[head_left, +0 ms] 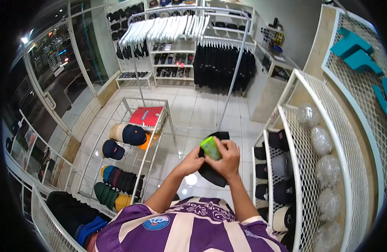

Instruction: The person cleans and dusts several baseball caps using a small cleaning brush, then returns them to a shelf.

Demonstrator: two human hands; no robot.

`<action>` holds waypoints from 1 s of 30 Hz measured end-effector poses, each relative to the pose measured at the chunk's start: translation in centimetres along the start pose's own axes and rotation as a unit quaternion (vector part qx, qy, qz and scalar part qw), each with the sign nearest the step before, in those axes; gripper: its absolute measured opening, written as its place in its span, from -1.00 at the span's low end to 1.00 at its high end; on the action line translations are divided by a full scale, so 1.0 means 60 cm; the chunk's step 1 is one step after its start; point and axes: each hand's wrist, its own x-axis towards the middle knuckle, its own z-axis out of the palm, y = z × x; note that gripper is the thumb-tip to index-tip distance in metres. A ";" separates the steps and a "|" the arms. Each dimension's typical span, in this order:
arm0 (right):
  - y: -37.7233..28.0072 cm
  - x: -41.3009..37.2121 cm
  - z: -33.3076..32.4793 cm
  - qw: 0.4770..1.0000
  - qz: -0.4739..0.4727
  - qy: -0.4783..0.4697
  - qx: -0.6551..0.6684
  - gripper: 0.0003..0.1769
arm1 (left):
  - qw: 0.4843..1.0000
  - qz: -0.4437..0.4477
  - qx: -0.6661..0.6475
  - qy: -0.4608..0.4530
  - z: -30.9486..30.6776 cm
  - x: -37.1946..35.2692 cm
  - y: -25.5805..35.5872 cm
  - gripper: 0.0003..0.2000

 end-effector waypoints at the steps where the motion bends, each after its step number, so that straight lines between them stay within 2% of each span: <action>1: 0.012 -0.002 0.004 0.999 0.041 0.021 0.008 -0.27 | 0.999 0.001 -0.021 -0.042 -0.002 -0.005 0.012 -0.37; 3: 0.031 -0.003 0.001 0.989 0.112 0.098 -0.023 -0.32 | 0.998 -0.035 -0.040 -0.041 0.008 -0.021 0.026 -0.31; 4: 0.036 -0.002 -0.003 0.985 0.127 0.108 -0.031 -0.32 | 0.997 -0.044 0.008 -0.067 0.001 -0.012 0.015 -0.27; 5: 0.039 -0.004 -0.008 0.982 0.140 0.118 -0.040 -0.32 | 0.997 -0.049 -0.015 -0.053 0.005 -0.015 0.004 -0.27; 6: 0.036 -0.009 -0.011 0.984 0.150 0.097 0.018 -0.31 | 0.997 -0.045 -0.016 -0.061 0.010 -0.013 0.006 -0.27; 7: 0.020 -0.012 -0.019 0.975 0.178 0.037 0.128 -0.31 | 0.997 -0.038 -0.016 -0.070 0.016 -0.013 0.004 -0.27; 8: 0.023 -0.015 -0.019 0.981 0.143 0.022 0.129 -0.30 | 0.998 -0.025 0.051 -0.038 0.023 -0.017 0.000 -0.28; 9: 0.024 -0.021 -0.019 0.985 0.111 0.004 0.133 -0.29 | 0.997 -0.035 0.049 -0.045 0.024 -0.021 -0.002 -0.28; 11: 0.045 -0.021 -0.026 0.978 0.191 0.028 0.077 -0.26 | 0.992 -0.058 -0.026 -0.106 0.014 -0.018 0.004 -0.29; 13: 0.027 -0.018 -0.028 0.970 0.226 0.050 0.075 -0.26 | 0.992 -0.076 -0.034 -0.093 0.025 -0.026 0.020 -0.30; 15: 0.016 -0.031 -0.017 0.989 0.132 0.057 0.026 -0.27 | 0.994 -0.075 0.014 -0.077 0.017 -0.018 0.009 -0.31; 16: 0.011 -0.038 -0.014 0.993 0.088 0.038 0.067 -0.24 | 0.999 -0.030 0.010 -0.042 0.025 -0.023 0.014 -0.32; 17: 0.005 -0.045 -0.010 0.988 0.108 0.003 0.114 -0.27 | 0.998 -0.031 0.011 -0.044 0.022 -0.020 0.012 -0.32; 19: 0.018 -0.040 -0.015 0.980 0.183 0.044 0.059 -0.30 | 0.996 -0.031 0.032 -0.081 0.019 -0.031 0.014 -0.32; 20: 0.027 -0.034 -0.019 0.972 0.219 0.084 0.001 -0.33 | 0.989 -0.090 0.064 -0.094 0.021 -0.039 0.032 -0.32; 21: 0.036 -0.026 -0.021 0.970 0.203 0.120 -0.057 -0.31 | 0.989 -0.092 0.063 -0.096 0.025 -0.040 0.024 -0.32; 23: 0.029 -0.032 -0.027 0.967 0.243 0.073 0.004 -0.27 | 0.994 -0.030 0.066 -0.081 0.033 -0.042 0.002 -0.34; 25: 0.014 -0.054 -0.012 0.977 0.189 0.019 0.097 -0.22 | 0.996 -0.030 0.046 -0.071 0.035 -0.043 0.002 -0.34; 27: 0.034 -0.052 -0.017 0.976 0.199 0.030 0.077 -0.24 | 0.996 -0.041 0.026 -0.070 0.029 -0.045 0.000 -0.31; 29: 0.078 -0.049 -0.009 0.973 0.193 0.098 -0.086 -0.25 | 0.996 -0.033 0.005 -0.077 0.031 -0.049 -0.007 -0.32; 30: 0.073 -0.044 -0.016 0.956 0.282 0.079 -0.013 -0.29 | 0.996 -0.034 0.030 -0.071 0.034 -0.054 -0.005 -0.32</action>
